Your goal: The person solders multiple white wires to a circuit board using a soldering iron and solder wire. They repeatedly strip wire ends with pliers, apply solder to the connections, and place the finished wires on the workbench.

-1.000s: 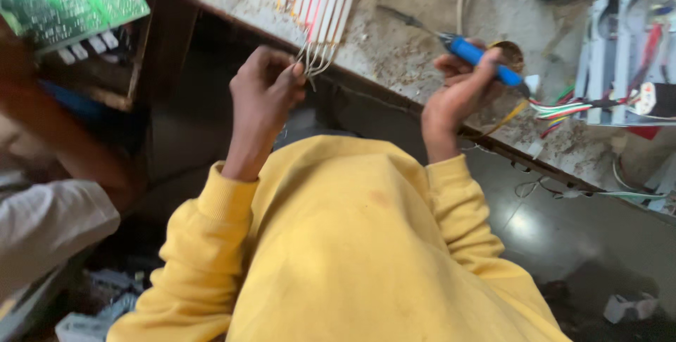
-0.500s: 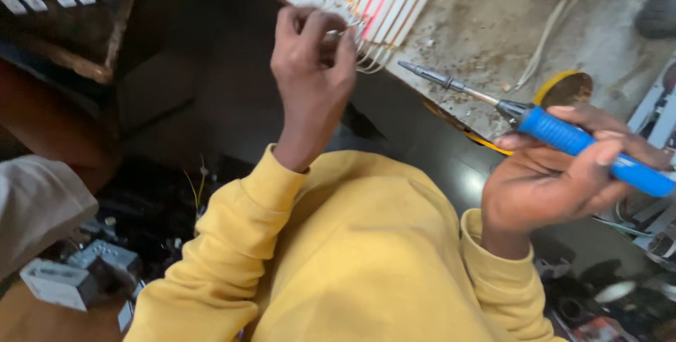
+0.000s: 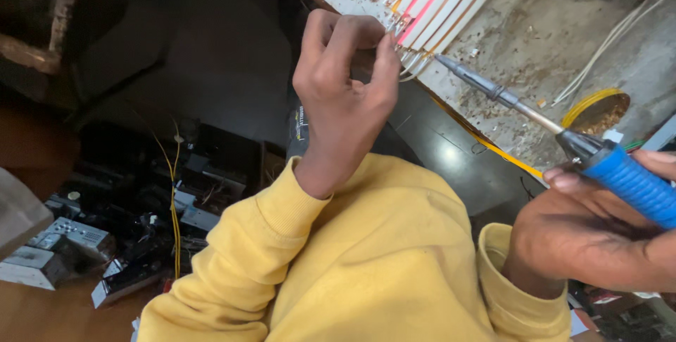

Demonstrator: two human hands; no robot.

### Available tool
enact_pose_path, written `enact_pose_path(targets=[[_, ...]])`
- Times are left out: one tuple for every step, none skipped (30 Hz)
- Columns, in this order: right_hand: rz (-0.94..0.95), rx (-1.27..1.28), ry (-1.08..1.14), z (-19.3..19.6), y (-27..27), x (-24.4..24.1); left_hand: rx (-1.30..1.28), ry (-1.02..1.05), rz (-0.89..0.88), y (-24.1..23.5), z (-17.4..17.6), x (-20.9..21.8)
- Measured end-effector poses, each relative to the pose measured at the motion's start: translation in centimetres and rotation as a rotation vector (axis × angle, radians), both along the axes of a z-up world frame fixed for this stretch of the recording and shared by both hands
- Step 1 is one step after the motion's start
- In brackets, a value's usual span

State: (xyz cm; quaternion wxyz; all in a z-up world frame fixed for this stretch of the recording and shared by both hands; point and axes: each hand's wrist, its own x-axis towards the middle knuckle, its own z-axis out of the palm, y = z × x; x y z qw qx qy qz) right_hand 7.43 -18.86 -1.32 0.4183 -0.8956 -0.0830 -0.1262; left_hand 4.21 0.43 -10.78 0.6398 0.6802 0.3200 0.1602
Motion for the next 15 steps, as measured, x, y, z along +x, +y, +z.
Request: enact_pose_path(targets=[[0.000, -0.009, -0.012, -0.1, -0.1, 0.1, -0.005, -0.006, -0.001, 0.0, 0.0, 0.0], [0.001, 0.003, -0.025, -0.3, -0.2, 0.0, -0.009, -0.005, -0.003, 0.1, 0.0, 0.0], [0.021, -0.038, -0.058, -0.4, -0.3, 0.2, -0.012, -0.002, -0.004, 0.1, -0.1, 0.0], [0.041, -0.078, -0.093, -0.6, -0.5, 0.3, -0.014, 0.000, -0.005, 0.1, -0.1, 0.0], [0.082, -0.168, -0.148, -0.7, -0.7, 0.6, -0.013, 0.003, -0.006, 0.2, -0.1, 0.0], [0.123, -0.259, -0.202, -0.8, -0.9, 0.9, -0.023, 0.006, -0.002, 0.3, -0.2, 0.0], [0.162, -0.351, -0.254, -1.0, -1.1, 1.0, -0.033, 0.010, -0.002, 0.4, -0.1, -0.1], [0.201, -0.442, -0.304, -1.1, -1.2, 1.1, -0.054, 0.013, 0.003, 0.4, -0.1, 0.0], [0.190, -0.447, -0.317, -1.3, -1.3, 1.2, -0.066, 0.012, 0.004, 0.4, -0.2, 0.1], [0.178, -0.451, -0.330, -1.6, -1.4, 1.1, -0.078, 0.010, 0.005, 0.4, -0.2, 0.2], [0.117, -0.365, -0.298, -1.9, -1.4, 1.0, -0.079, 0.011, 0.005, 0.4, -0.2, 0.2], [0.058, -0.279, -0.263, -2.3, -1.3, 0.8, -0.081, 0.015, 0.005, 0.3, -0.2, 0.3], [0.001, -0.190, -0.224, -2.6, -1.1, 0.6, -0.081, 0.022, 0.007, 0.3, -0.2, 0.3], [-0.055, -0.101, -0.182, -2.9, -0.9, 0.5, -0.083, 0.032, 0.009, 0.3, -0.1, 0.3], [-0.059, -0.069, -0.164, -3.1, -0.6, 0.6, -0.078, 0.037, 0.010, 0.3, -0.2, 0.3]])
